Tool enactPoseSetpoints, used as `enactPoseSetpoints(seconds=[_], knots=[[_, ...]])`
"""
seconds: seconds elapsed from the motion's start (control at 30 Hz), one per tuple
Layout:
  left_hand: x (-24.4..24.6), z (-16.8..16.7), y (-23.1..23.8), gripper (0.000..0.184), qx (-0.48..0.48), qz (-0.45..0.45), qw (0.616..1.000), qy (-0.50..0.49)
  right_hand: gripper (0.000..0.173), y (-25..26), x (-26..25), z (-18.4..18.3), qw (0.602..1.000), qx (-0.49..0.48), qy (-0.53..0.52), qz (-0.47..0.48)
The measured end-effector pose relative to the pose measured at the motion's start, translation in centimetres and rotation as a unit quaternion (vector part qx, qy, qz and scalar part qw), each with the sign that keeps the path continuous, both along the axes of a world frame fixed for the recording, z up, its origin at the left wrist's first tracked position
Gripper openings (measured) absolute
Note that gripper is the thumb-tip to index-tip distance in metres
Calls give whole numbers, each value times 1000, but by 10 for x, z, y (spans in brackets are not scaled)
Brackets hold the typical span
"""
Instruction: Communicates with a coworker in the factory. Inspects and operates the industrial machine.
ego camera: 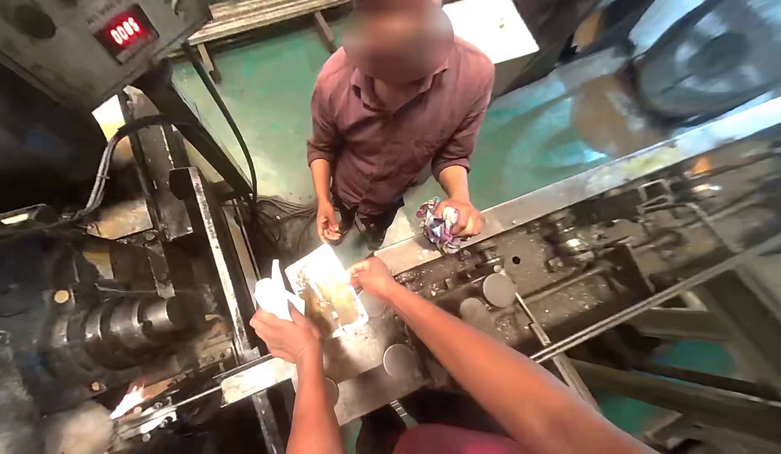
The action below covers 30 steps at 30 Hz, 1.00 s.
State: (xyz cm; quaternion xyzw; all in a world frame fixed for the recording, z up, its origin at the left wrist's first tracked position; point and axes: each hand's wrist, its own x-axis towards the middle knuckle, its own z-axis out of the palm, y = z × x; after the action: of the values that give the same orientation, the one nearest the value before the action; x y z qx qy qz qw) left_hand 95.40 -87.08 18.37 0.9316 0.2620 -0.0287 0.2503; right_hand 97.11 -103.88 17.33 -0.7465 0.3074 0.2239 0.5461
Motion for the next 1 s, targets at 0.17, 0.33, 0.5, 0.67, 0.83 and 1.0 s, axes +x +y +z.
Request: enactPoseSetpoints(seconds=[0.17, 0.33, 0.5, 0.67, 0.83, 1.0], knots=[[0, -4, 1, 56, -26, 11, 998, -56, 12, -5, 29, 16, 999, -29, -36, 13], [-2, -6, 5, 57, -79, 39, 993, -77, 16, 25, -34, 77, 972, -210, -63, 81], [1, 0, 6, 56, -94, 36, 994, -52, 13, 57, -93, 67, 977, -200, -3, 70], [5, 3, 2, 59, -43, 22, 999, 10, 20, 63, -73, 56, 955, -208, 152, 144], [16, 5, -2, 61, 4, 10, 994, 107, 31, 69, -54, 70, 874, -262, 242, 329], [22, 1, -3, 63, 22, 4, 991, 131, 32, 35, -30, 99, 898, -232, 191, 320]])
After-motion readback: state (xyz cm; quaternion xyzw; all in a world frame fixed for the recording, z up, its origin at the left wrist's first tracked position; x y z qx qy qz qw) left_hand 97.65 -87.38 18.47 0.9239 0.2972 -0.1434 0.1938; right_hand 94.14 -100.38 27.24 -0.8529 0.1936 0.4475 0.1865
